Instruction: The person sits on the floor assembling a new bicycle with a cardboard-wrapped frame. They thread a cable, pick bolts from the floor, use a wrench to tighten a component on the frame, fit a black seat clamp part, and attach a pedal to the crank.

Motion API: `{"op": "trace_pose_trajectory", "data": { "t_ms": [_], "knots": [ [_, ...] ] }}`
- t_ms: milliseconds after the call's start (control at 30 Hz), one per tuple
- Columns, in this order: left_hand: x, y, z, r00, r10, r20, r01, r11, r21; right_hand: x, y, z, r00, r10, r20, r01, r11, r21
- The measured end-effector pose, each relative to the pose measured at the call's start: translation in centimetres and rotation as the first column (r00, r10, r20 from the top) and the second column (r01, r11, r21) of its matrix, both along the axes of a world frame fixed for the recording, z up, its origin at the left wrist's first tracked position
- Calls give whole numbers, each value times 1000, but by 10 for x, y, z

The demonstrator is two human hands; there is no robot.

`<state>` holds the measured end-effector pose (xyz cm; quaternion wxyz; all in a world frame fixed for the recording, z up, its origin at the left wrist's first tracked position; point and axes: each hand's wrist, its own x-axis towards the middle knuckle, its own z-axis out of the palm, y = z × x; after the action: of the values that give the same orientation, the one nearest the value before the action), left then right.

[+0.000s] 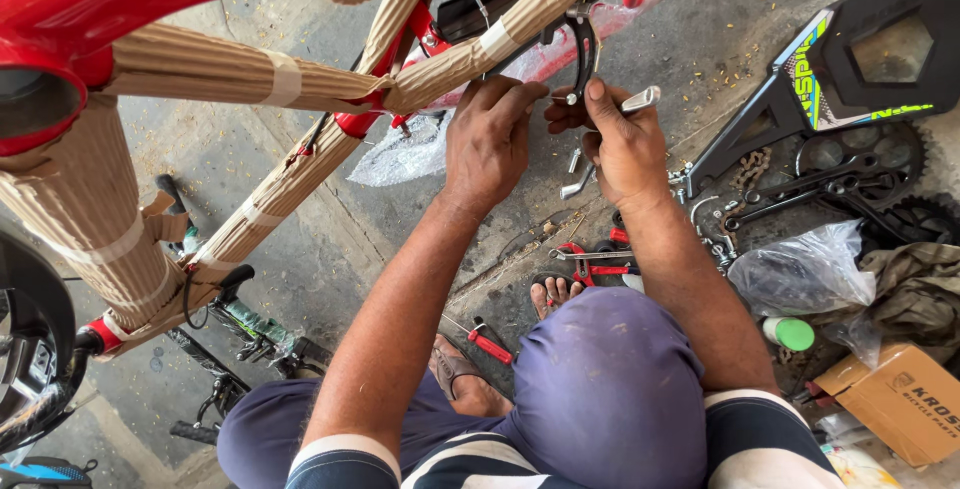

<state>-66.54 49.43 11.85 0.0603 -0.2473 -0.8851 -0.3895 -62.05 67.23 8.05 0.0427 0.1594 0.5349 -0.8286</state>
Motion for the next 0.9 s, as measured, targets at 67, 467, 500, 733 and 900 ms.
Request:
{"op": "trace_pose_trajectory", "data": {
  "t_ms": [67,467,500,733,900],
  "knots": [
    [1,1,0,1000,21,6,-21,1000,-11,0,-1,0,1000,4,9,-4,1000,6],
    [2,2,3,996,6,94,-17,994,107,1,9,-35,999,-29,-18,19,903,-429],
    [3,2,4,995,-7,97,-4,993,114,0,8,-37,999,-32,-39,11,895,-447],
    [5,3,9,997,-24,67,17,995,94,1,7,-39,996,-76,38,85,884,-460],
    [2,4,6,997,8,73,-14,997,78,-2,5,-47,997,-73,19,74,880,-469]
  ]
}}
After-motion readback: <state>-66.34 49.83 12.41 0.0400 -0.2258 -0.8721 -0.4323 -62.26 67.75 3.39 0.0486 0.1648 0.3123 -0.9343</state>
